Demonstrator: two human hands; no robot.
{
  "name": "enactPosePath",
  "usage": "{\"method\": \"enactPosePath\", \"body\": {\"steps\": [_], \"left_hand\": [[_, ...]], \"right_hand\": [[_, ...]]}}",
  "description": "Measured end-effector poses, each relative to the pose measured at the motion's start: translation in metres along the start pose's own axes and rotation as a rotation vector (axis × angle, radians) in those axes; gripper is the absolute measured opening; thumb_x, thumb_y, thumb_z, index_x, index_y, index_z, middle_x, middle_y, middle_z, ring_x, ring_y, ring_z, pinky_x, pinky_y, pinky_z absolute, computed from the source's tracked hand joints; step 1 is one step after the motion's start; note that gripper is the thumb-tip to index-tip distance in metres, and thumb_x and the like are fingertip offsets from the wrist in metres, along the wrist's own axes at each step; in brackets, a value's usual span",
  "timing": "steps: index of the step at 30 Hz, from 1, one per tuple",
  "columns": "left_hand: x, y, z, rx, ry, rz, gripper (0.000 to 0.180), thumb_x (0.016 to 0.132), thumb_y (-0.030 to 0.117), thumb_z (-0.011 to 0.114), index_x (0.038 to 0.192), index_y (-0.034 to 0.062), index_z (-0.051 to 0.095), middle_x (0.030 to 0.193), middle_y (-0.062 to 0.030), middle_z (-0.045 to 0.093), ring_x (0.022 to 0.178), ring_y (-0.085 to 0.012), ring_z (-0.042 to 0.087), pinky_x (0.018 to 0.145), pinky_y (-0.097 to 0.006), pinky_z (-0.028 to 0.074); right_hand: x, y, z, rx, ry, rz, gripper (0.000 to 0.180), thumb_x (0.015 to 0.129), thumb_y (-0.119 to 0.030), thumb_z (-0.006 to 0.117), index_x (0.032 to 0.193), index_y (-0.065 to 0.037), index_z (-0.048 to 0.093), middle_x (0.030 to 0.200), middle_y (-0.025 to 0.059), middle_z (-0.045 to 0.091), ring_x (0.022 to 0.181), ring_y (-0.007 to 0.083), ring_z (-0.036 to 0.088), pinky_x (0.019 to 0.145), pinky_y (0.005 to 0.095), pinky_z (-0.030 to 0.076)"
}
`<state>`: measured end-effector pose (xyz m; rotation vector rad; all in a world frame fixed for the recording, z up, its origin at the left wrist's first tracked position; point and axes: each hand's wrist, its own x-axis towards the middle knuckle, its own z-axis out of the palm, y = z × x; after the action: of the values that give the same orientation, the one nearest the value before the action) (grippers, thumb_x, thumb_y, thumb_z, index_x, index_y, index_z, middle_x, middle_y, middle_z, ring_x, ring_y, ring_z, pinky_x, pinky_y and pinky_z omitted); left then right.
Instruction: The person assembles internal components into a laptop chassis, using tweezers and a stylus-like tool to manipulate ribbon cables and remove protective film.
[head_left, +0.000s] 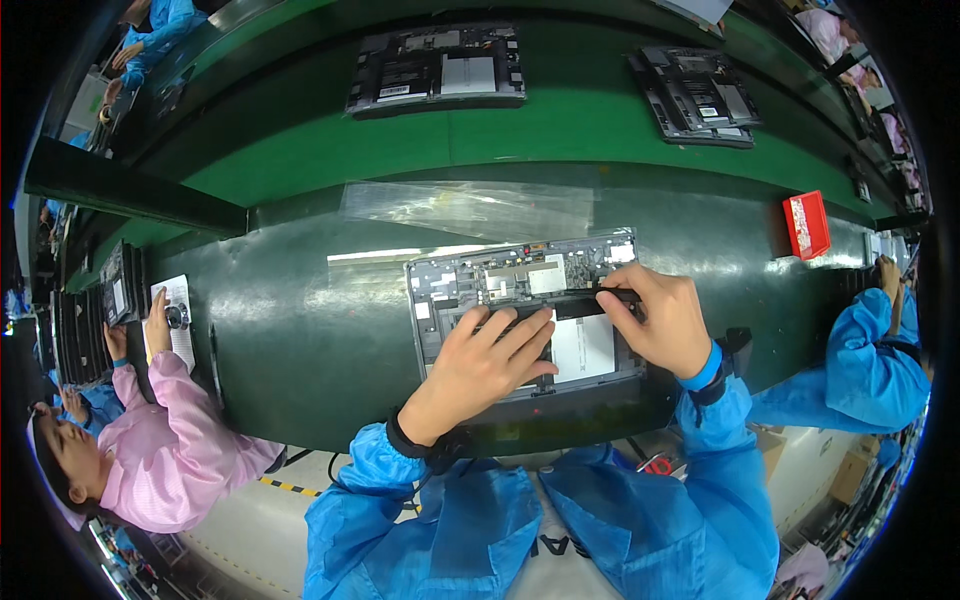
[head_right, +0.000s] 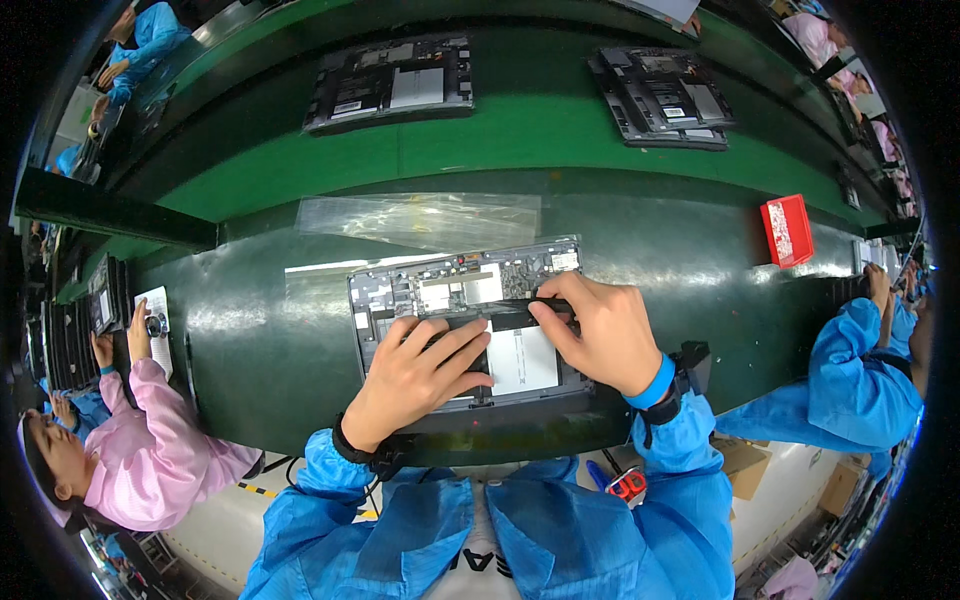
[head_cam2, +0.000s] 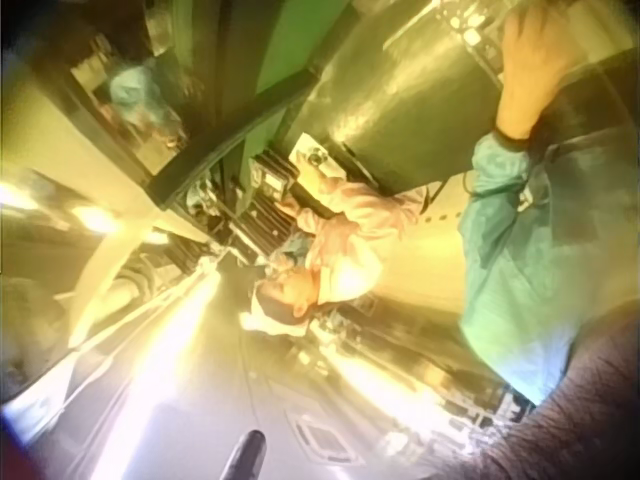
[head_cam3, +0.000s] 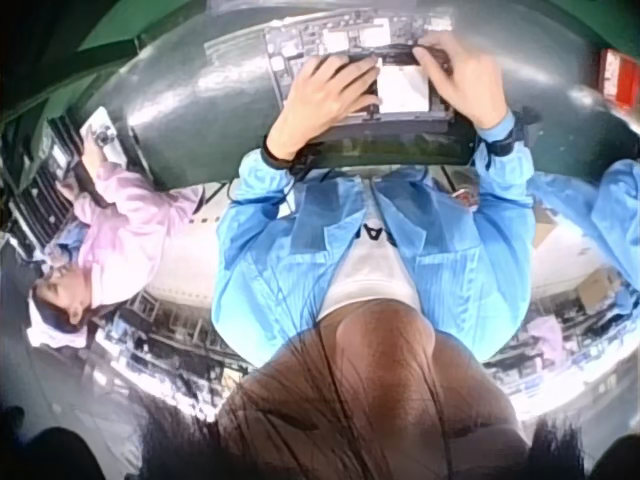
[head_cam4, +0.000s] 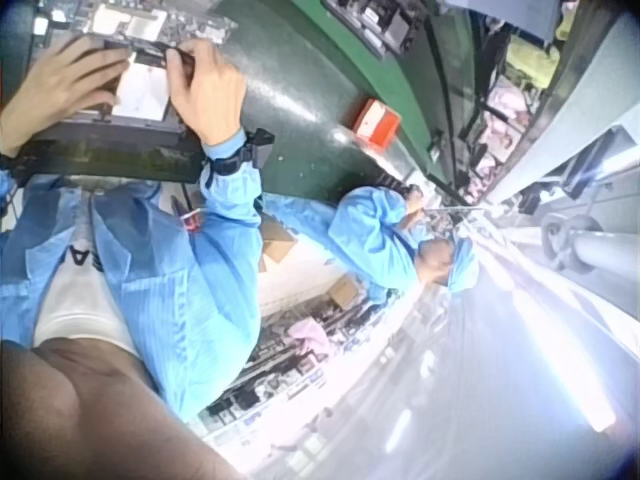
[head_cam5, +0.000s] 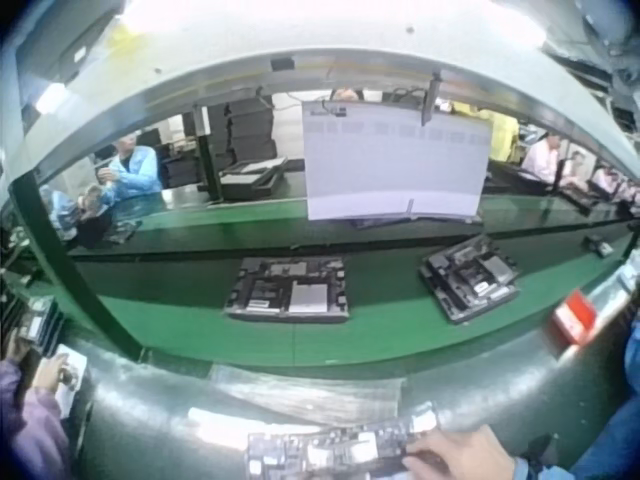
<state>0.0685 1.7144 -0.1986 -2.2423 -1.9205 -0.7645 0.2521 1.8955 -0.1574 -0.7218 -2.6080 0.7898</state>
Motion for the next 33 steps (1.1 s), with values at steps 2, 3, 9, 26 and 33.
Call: {"method": "enactPosePath", "body": {"steps": [2,3,9,26,33], "left_hand": [[0.0,0.0,0.0,-0.018,-0.004,-0.003,0.047,0.082,0.042,0.08,0.115,0.0088,0.075,0.127,0.0029,0.069,0.096,-0.0187,0.056,0.084,-0.035,0.045],[0.0,0.0,0.0,-0.021,0.0,0.0,0.047,0.082,0.042,0.08,0.115,0.0088,0.075,0.127,0.0029,0.069,0.096,-0.0187,0.056,0.084,-0.035,0.045],[-0.001,0.0,0.002,-0.008,0.03,-0.001,0.042,0.085,0.036,0.079,0.116,0.008,0.075,0.125,0.0027,0.069,0.098,-0.019,0.057,0.085,-0.036,0.045],[-0.001,0.002,0.004,-0.004,0.064,-0.01,0.035,0.088,0.029,0.077,0.116,0.0083,0.076,0.121,0.0025,0.069,0.101,-0.0195,0.058,0.087,-0.037,0.045],[-0.001,0.001,0.004,-0.025,0.081,-0.008,0.032,0.088,0.026,0.077,0.115,0.0083,0.076,0.121,0.0025,0.07,0.1,-0.0197,0.058,0.087,-0.037,0.046]], "right_hand": [[0.008,-0.001,-0.003,0.023,-0.082,0.042,0.017,0.089,-0.02,0.079,0.092,-0.005,0.073,0.076,0.0131,0.072,0.065,0.0288,0.072,0.058,0.0377,0.054],[0.012,-0.002,-0.004,0.054,-0.165,0.084,0.019,0.089,-0.021,0.079,0.09,-0.004,0.074,0.075,0.0144,0.072,0.065,0.0298,0.072,0.059,0.0387,0.053],[0.022,-0.001,0.0,0.069,-0.232,0.149,0.027,0.089,-0.028,0.078,0.085,-0.002,0.077,0.069,0.0171,0.07,0.062,0.0347,0.069,0.06,0.042,0.052],[0.024,0.002,0.006,0.176,-0.246,0.188,0.025,0.091,-0.026,0.078,0.087,-0.001,0.077,0.077,0.0176,0.074,0.068,0.0332,0.071,0.064,0.0401,0.054],[0.027,-0.013,0.009,-0.055,-0.091,-0.005,0.035,0.089,-0.027,0.077,0.111,-0.003,0.064,0.086,0.0156,0.069,0.08,0.0326,0.066,0.078,0.0429,0.047]]}}
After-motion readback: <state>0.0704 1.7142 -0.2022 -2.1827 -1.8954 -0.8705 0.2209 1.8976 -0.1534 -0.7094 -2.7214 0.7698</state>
